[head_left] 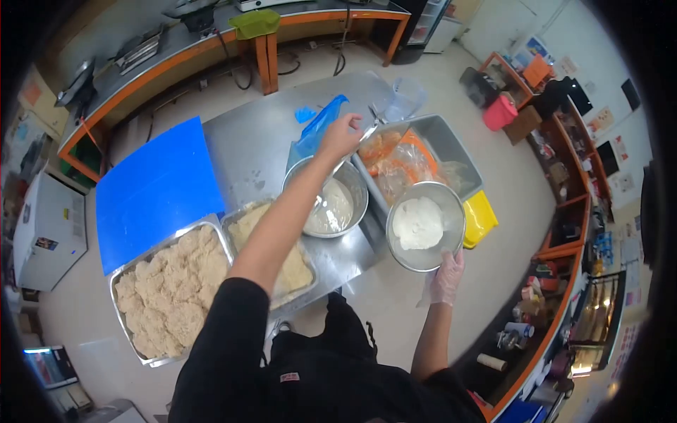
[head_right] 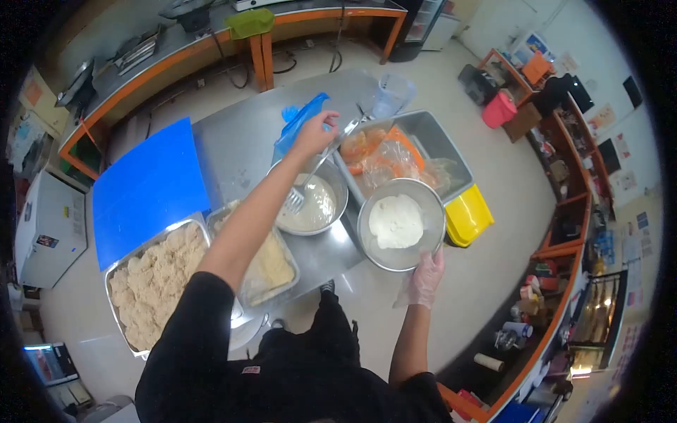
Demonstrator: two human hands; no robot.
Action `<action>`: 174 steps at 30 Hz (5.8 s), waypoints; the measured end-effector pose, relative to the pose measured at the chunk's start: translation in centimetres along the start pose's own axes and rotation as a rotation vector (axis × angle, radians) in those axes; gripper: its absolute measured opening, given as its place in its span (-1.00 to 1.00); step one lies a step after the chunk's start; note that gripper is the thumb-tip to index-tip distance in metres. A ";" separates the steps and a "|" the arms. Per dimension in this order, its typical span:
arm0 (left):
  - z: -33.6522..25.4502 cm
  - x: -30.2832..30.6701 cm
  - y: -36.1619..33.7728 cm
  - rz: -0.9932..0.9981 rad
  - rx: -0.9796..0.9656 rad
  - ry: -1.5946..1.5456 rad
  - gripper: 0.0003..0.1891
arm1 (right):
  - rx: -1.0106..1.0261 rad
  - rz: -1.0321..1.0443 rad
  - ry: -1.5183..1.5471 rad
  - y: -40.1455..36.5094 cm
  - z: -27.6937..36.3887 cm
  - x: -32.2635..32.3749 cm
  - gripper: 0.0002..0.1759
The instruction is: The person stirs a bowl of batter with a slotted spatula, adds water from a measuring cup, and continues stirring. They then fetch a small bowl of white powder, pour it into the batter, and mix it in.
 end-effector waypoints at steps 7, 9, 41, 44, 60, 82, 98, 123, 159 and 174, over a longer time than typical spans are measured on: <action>7.4 -6.3 10.7 0.414 0.122 0.268 -0.56 | -0.035 0.228 -0.061 11.1 -1.0 -1.0 -0.47; 4.7 -3.6 8.5 0.474 0.231 0.237 -0.57 | -0.055 0.280 -0.075 11.8 -0.3 -2.6 -0.46; -3.3 14.8 -7.4 -0.142 0.120 -0.017 -0.67 | 0.609 0.678 -0.823 13.6 -1.4 -18.9 -0.14; -3.1 15.2 -7.2 -0.156 0.121 -0.041 -0.67 | 0.688 0.672 -0.781 14.0 -0.9 -19.4 -0.14; -3.0 15.0 -6.9 -0.172 0.134 -0.072 -0.69 | 0.831 0.670 -0.763 13.9 -0.8 -19.8 -0.15; -2.9 14.6 -8.3 -0.163 0.133 0.059 -0.66 | -0.179 0.393 0.056 18.2 -3.9 -18.3 -0.34; -5.5 10.5 -15.0 -0.311 0.190 -0.039 -0.69 | -0.217 0.292 0.080 18.2 -2.3 -15.2 -0.44; -0.3 3.1 -30.1 -0.822 0.294 -0.566 -0.55 | 0.029 0.853 -0.857 27.9 -21.3 -55.6 -0.57; 4.1 -0.8 -27.1 -0.659 0.612 -0.270 -0.66 | 0.083 1.909 -1.921 14.4 2.3 -21.2 -0.33; 6.1 -2.4 -25.9 -0.538 0.534 -0.654 -0.84 | 0.394 2.017 -2.098 8.4 2.2 -21.9 -0.31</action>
Point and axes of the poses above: each hand's wrist, its own y-axis towards the middle knuckle, its own x-axis out of the back of the hand, z = x × y, the point moved 4 cm from there along y, towards the middle knuckle, and after that the axes turned 11 degrees about z, right-handed, at the moved point
